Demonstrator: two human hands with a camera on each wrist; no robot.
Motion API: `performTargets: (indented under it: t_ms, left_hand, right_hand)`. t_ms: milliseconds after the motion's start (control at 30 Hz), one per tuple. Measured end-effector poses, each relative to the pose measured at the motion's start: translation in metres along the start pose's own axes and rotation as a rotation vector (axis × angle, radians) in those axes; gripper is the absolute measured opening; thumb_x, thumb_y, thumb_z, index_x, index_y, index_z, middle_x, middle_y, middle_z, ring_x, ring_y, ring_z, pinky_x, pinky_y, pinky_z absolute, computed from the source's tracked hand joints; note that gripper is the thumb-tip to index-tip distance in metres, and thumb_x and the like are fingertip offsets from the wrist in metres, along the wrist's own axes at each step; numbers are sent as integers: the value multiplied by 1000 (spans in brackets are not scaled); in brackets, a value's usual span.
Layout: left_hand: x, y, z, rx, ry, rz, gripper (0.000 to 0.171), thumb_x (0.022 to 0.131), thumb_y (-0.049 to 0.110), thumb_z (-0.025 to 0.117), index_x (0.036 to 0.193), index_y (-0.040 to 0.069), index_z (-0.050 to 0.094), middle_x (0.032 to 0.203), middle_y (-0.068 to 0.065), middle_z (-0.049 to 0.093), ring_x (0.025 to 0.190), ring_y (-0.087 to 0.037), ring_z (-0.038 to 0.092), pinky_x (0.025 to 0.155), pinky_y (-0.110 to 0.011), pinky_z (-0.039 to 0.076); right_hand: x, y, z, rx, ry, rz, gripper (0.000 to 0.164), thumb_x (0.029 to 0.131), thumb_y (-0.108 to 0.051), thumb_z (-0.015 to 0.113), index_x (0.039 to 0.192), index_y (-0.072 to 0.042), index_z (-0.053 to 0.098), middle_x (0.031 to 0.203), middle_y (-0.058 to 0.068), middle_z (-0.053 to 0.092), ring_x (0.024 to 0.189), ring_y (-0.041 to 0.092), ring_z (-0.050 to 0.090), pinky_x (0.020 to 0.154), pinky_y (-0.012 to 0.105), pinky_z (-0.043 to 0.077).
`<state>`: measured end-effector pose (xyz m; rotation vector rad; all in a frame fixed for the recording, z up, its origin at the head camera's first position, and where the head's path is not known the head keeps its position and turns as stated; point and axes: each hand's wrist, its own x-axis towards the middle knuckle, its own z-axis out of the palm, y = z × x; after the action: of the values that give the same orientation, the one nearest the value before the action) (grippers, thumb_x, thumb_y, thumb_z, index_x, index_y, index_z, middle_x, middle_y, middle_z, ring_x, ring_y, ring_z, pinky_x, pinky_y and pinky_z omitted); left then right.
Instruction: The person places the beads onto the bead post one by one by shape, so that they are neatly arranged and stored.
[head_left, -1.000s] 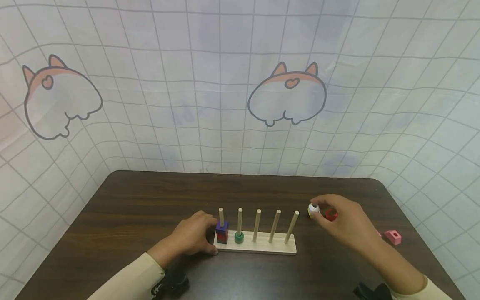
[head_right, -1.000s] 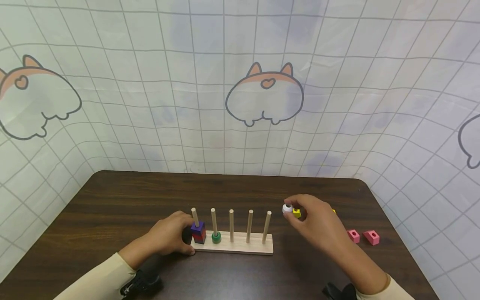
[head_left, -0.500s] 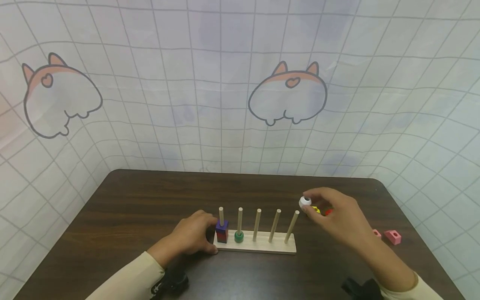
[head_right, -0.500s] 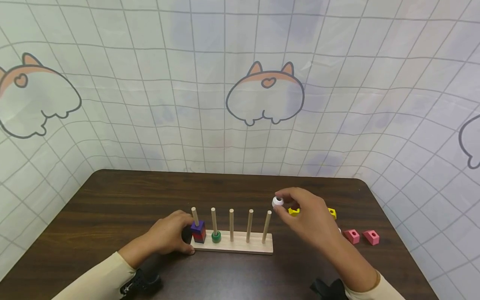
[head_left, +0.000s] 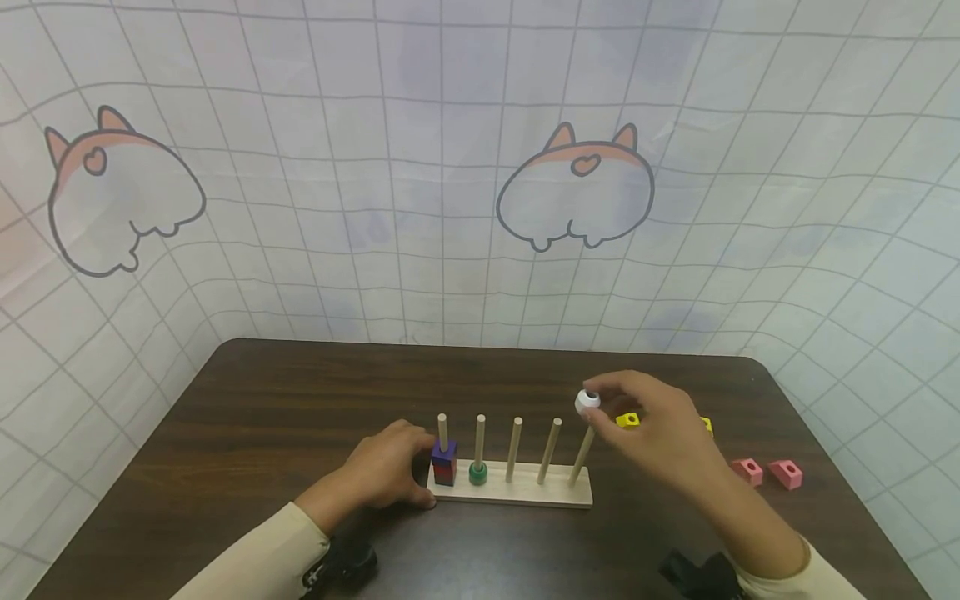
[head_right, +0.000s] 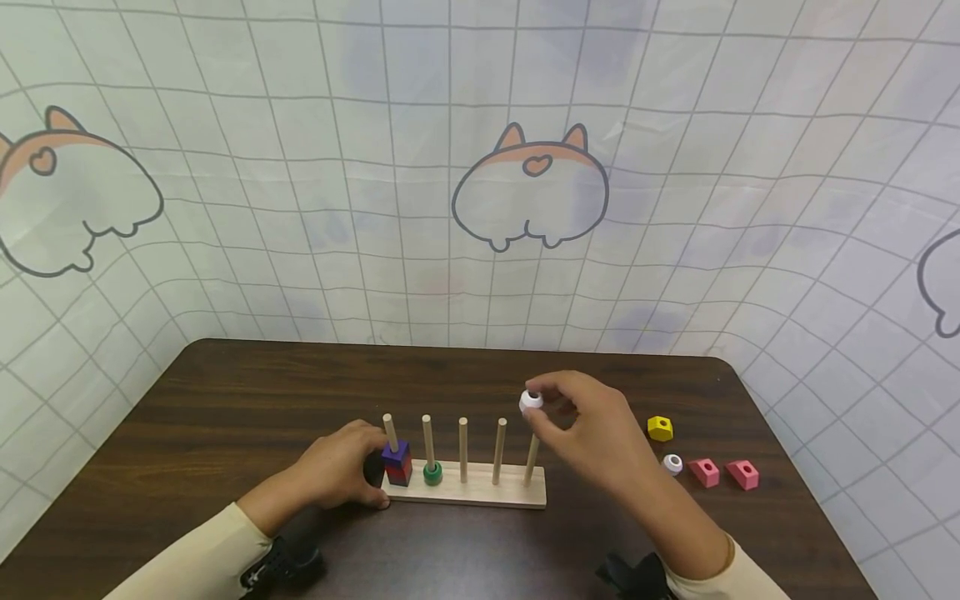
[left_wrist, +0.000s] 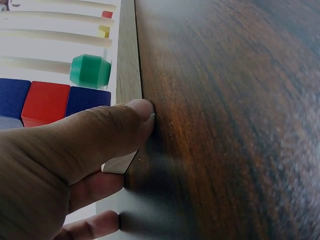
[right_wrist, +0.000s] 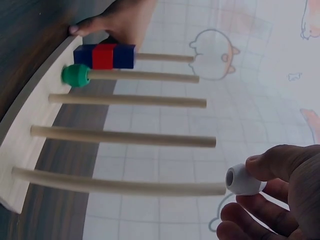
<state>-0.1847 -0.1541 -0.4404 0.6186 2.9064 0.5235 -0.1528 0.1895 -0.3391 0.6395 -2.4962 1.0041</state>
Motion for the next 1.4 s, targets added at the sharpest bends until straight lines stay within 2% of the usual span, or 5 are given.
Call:
performTargets:
  t_ms: [333, 700, 1000, 1233, 1400]
  left_hand:
    - [0, -1, 1, 2, 3, 7, 69, 61, 38, 98, 120, 14, 72, 124, -4, 67, 120, -27, 57, 88, -58, 52]
    - [1, -2, 2, 0, 11, 22, 65, 60, 38, 98, 117, 17, 72, 120, -2, 68, 117, -25, 58, 85, -57, 53]
    - [1, -1, 2, 6, 11, 21, 65, 61, 38, 99, 116, 17, 72, 121, -2, 68, 118, -25, 58, 85, -57, 53]
    - [1, -1, 3, 3, 26, 38, 63, 59, 36, 99, 114, 19, 73, 117, 1, 70, 116, -23, 58, 83, -57, 53]
    - [2, -2, 4, 8, 26, 36, 64, 59, 37, 99, 115, 18, 73, 116, 1, 70, 115, -23, 58, 83, -57, 54]
  right_hand:
    - [3, -7, 14, 28, -7, -34, 32, 81, -4, 86, 109, -14, 73, 96, -10, 72, 77, 5, 68, 67, 33, 57]
    - [6, -15, 27, 78, -33, -63, 32, 81, -2, 85, 110, -10, 73, 98, -5, 73, 79, 7, 69, 67, 31, 59]
    - [10, -25, 35, 62, -64, -50, 32, 83, -8, 85, 113, -12, 73, 103, -5, 73, 84, 9, 69, 73, 35, 59]
    - [13, -31, 45, 118, -72, -61, 32, 83, -5, 85, 113, -11, 73, 102, -4, 71, 81, 6, 67, 70, 30, 58]
    - [15, -36, 51, 137, -86, -43, 32, 84, -6, 84, 113, -11, 73, 103, -4, 71, 84, 8, 68, 73, 32, 59]
